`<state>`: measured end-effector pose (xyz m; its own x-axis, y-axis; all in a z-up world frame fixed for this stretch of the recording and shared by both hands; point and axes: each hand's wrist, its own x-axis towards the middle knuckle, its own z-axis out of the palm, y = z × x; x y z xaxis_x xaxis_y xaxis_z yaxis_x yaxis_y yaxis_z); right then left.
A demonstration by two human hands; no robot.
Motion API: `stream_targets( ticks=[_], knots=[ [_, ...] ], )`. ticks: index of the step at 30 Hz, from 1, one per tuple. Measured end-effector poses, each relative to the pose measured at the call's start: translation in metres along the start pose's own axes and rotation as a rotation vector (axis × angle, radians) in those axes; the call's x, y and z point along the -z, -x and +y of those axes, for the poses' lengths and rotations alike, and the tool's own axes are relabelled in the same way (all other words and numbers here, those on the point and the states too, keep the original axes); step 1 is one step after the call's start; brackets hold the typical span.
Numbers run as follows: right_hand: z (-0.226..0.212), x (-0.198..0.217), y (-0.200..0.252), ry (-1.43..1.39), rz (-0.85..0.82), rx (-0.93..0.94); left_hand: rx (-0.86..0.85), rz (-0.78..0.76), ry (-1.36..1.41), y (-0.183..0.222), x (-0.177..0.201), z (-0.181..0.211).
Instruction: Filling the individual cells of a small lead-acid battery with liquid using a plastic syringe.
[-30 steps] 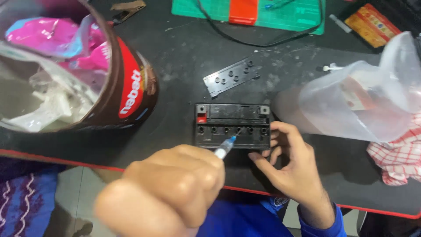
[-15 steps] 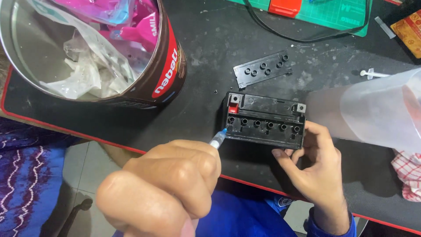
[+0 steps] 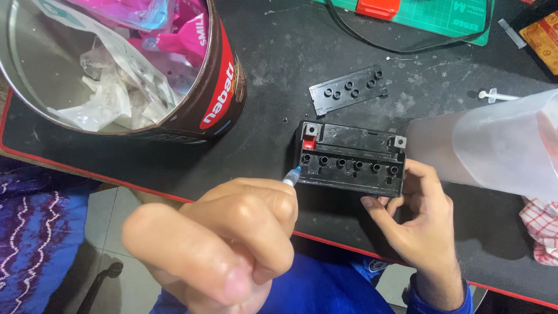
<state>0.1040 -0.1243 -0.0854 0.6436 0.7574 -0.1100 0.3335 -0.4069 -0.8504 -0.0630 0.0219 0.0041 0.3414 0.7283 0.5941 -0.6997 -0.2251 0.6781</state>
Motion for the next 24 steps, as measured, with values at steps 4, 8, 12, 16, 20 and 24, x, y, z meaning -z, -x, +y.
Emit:
stream_targets(
  ticks=[4,8,12,16,20,24],
  knots=[
    [-0.001,0.001,0.0,0.001,-0.005,0.01,0.021,0.035,0.113,-0.003,-0.005,0.005],
    [-0.002,0.002,0.0,0.001,-0.006,-0.008,0.119,0.038,0.003,-0.003,-0.006,0.013],
    [0.0,0.002,0.0,0.008,-0.001,-0.021,0.193,0.039,-0.017,-0.006,-0.009,0.022],
    [-0.002,0.003,0.0,0.016,0.011,-0.028,0.168,0.023,-0.037,-0.004,-0.01,0.016],
    [-0.001,0.004,0.0,0.029,-0.01,-0.013,-0.021,0.019,0.046,-0.003,-0.006,-0.004],
    [-0.004,0.006,0.001,0.024,-0.02,-0.01,0.055,0.03,-0.143,-0.004,-0.015,0.018]
  ],
)
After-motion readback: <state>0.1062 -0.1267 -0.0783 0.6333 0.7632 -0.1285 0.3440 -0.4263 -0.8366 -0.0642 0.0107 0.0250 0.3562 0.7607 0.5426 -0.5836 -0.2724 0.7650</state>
